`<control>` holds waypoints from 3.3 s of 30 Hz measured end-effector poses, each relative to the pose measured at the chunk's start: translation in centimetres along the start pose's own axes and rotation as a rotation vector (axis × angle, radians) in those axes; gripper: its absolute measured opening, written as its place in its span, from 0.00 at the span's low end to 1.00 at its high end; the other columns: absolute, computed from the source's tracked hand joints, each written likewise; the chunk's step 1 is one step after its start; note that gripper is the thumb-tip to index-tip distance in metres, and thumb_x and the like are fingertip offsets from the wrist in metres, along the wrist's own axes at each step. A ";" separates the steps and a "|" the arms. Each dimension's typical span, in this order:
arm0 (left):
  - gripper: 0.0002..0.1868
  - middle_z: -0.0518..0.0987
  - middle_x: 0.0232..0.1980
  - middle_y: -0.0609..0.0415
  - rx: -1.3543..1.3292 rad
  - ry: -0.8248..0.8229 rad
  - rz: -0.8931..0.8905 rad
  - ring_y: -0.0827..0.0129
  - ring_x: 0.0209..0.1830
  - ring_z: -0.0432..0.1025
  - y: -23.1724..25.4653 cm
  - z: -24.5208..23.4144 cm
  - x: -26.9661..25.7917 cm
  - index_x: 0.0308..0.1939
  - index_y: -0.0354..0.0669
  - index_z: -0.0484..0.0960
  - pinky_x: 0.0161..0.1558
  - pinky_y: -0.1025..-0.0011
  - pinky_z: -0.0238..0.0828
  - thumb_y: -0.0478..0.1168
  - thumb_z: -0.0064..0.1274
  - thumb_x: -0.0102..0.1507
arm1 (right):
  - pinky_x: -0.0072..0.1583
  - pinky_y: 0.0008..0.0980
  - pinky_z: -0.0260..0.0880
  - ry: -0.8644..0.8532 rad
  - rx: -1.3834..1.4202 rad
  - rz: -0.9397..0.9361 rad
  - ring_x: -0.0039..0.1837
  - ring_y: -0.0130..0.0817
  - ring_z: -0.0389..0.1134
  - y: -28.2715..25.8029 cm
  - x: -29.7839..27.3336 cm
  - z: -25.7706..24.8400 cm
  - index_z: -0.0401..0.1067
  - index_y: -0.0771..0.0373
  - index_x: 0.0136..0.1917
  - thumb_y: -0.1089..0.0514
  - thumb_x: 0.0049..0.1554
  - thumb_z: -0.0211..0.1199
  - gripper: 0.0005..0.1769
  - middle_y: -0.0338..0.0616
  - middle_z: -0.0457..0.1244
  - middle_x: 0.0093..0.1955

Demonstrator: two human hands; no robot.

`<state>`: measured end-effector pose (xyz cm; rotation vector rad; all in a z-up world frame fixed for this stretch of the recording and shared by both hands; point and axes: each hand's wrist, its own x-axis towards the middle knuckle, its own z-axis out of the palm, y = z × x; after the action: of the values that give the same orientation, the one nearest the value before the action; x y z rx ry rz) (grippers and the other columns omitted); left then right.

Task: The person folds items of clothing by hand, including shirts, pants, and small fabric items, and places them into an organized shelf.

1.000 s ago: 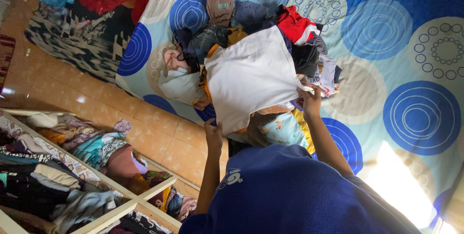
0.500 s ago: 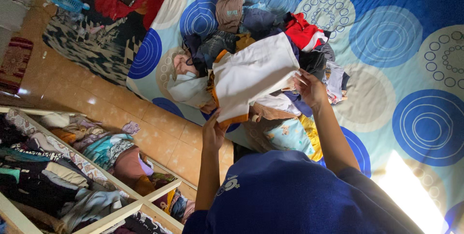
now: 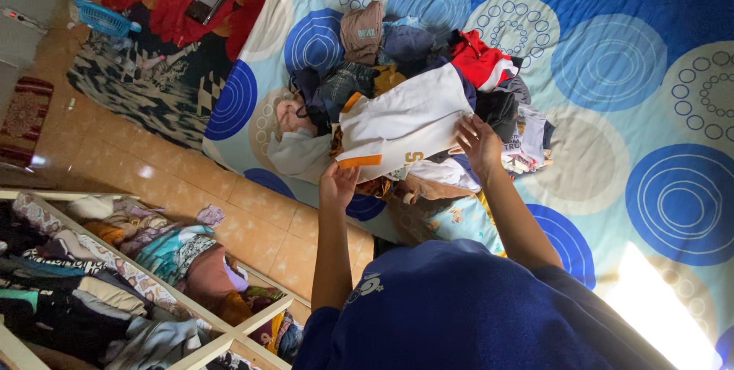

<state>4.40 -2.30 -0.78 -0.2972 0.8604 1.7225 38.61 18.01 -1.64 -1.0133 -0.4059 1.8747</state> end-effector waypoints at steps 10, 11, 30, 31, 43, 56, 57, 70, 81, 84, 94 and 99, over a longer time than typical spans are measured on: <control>0.20 0.75 0.59 0.51 0.325 0.110 0.035 0.60 0.55 0.72 0.0 1.2 -1.3 0.62 0.42 0.75 0.53 0.59 0.76 0.45 0.52 0.69 | 0.56 0.36 0.70 -0.235 -0.792 -0.406 0.62 0.39 0.66 9.5 -5.4 5.5 0.57 0.63 0.72 0.62 0.60 0.63 0.30 0.49 0.59 0.68; 0.19 0.74 0.59 0.53 0.372 0.102 0.053 0.62 0.55 0.72 -0.1 1.0 -1.4 0.62 0.44 0.74 0.52 0.59 0.77 0.43 0.53 0.67 | 0.58 0.34 0.72 -0.350 -0.802 -0.280 0.60 0.38 0.70 10.2 -5.9 6.4 0.60 0.63 0.72 0.62 0.63 0.61 0.26 0.49 0.62 0.67; 0.25 0.81 0.43 0.58 1.186 0.117 0.620 0.72 0.39 0.76 -1.5 -3.4 2.4 0.61 0.41 0.76 0.43 0.69 0.75 0.34 0.60 0.60 | 0.46 0.49 0.68 -0.270 -1.473 -0.262 0.44 0.51 0.71 7.6 -8.2 13.6 0.58 0.60 0.65 0.43 0.58 0.67 0.32 0.50 0.68 0.39; 0.22 0.80 0.44 0.58 1.186 0.159 0.610 0.71 0.40 0.75 -0.9 -2.9 2.4 0.60 0.40 0.77 0.43 0.68 0.75 0.38 0.58 0.62 | 0.44 0.49 0.68 -0.265 -1.452 -0.313 0.42 0.50 0.71 7.2 -7.9 13.5 0.58 0.61 0.64 0.44 0.57 0.67 0.32 0.49 0.67 0.38; 0.50 0.67 0.72 0.36 1.446 0.332 -0.214 0.43 0.68 0.65 5.9 6.1 16.6 0.69 0.36 0.71 0.63 0.49 0.62 0.75 0.50 0.59 | 0.62 0.62 0.59 -0.303 -1.903 -1.012 0.71 0.52 0.57 -3.7 7.8 12.5 0.73 0.52 0.64 0.45 0.54 0.68 0.26 0.46 0.62 0.67; 0.15 0.77 0.49 0.46 0.761 -0.257 0.146 0.66 0.42 0.72 9.6 8.9 13.3 0.54 0.29 0.77 0.42 0.68 0.68 0.35 0.60 0.68 | 0.63 0.51 0.61 -0.452 -1.859 -0.797 0.67 0.50 0.60 -7.7 8.5 12.5 0.76 0.53 0.50 0.51 0.52 0.72 0.13 0.45 0.63 0.60; 0.13 0.77 0.49 0.50 0.615 -0.354 0.161 0.68 0.42 0.72 9.8 8.7 11.6 0.53 0.32 0.76 0.41 0.69 0.68 0.32 0.60 0.67 | 0.63 0.50 0.60 -0.460 -1.850 -0.853 0.67 0.50 0.59 -8.0 7.4 12.4 0.76 0.53 0.49 0.53 0.51 0.72 0.13 0.45 0.63 0.61; 0.12 0.86 0.42 0.53 1.061 -0.241 0.067 0.73 0.40 0.77 5.7 0.7 1.6 0.46 0.31 0.86 0.43 0.75 0.73 0.35 0.63 0.61 | 0.67 0.49 0.55 -0.276 -1.870 -0.935 0.70 0.41 0.59 -6.3 -0.5 6.5 0.79 0.46 0.49 0.54 0.54 0.69 0.08 0.30 0.63 0.64; 0.11 0.81 0.39 0.55 1.469 -0.430 0.279 0.76 0.39 0.72 4.9 0.8 2.0 0.48 0.33 0.85 0.40 0.76 0.69 0.38 0.60 0.66 | 0.72 0.54 0.48 -0.874 -1.559 -0.905 0.78 0.50 0.52 0.1 -6.4 17.0 0.63 0.49 0.74 0.51 0.46 0.73 0.44 0.44 0.57 0.76; 0.10 0.76 0.35 0.53 1.507 -0.366 0.253 0.73 0.35 0.66 5.2 0.4 2.6 0.47 0.32 0.86 0.37 0.73 0.63 0.39 0.60 0.68 | 0.72 0.56 0.47 -1.002 -1.624 -0.774 0.77 0.52 0.48 1.7 -6.4 20.3 0.62 0.50 0.73 0.48 0.41 0.75 0.48 0.49 0.54 0.74; 0.19 0.69 0.30 0.56 1.478 -0.175 0.341 0.71 0.30 0.63 4.6 2.9 2.7 0.42 0.38 0.77 0.36 0.70 0.62 0.53 0.52 0.70 | 0.64 0.54 0.53 -0.648 -1.821 -0.641 0.66 0.42 0.61 5.6 -0.6 17.3 0.70 0.53 0.63 0.45 0.57 0.70 0.24 0.37 0.66 0.49; 0.20 0.77 0.31 0.51 1.674 -0.021 0.331 0.63 0.30 0.72 4.3 3.7 3.6 0.44 0.38 0.79 0.36 0.66 0.66 0.53 0.57 0.66 | 0.62 0.55 0.53 -0.414 -1.777 -0.629 0.63 0.42 0.62 5.1 -1.6 17.2 0.68 0.54 0.65 0.50 0.51 0.72 0.30 0.38 0.65 0.53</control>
<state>0.10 2.35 1.32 1.0118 2.0479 0.7587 22.51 16.34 6.19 -1.1907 -2.5161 0.7491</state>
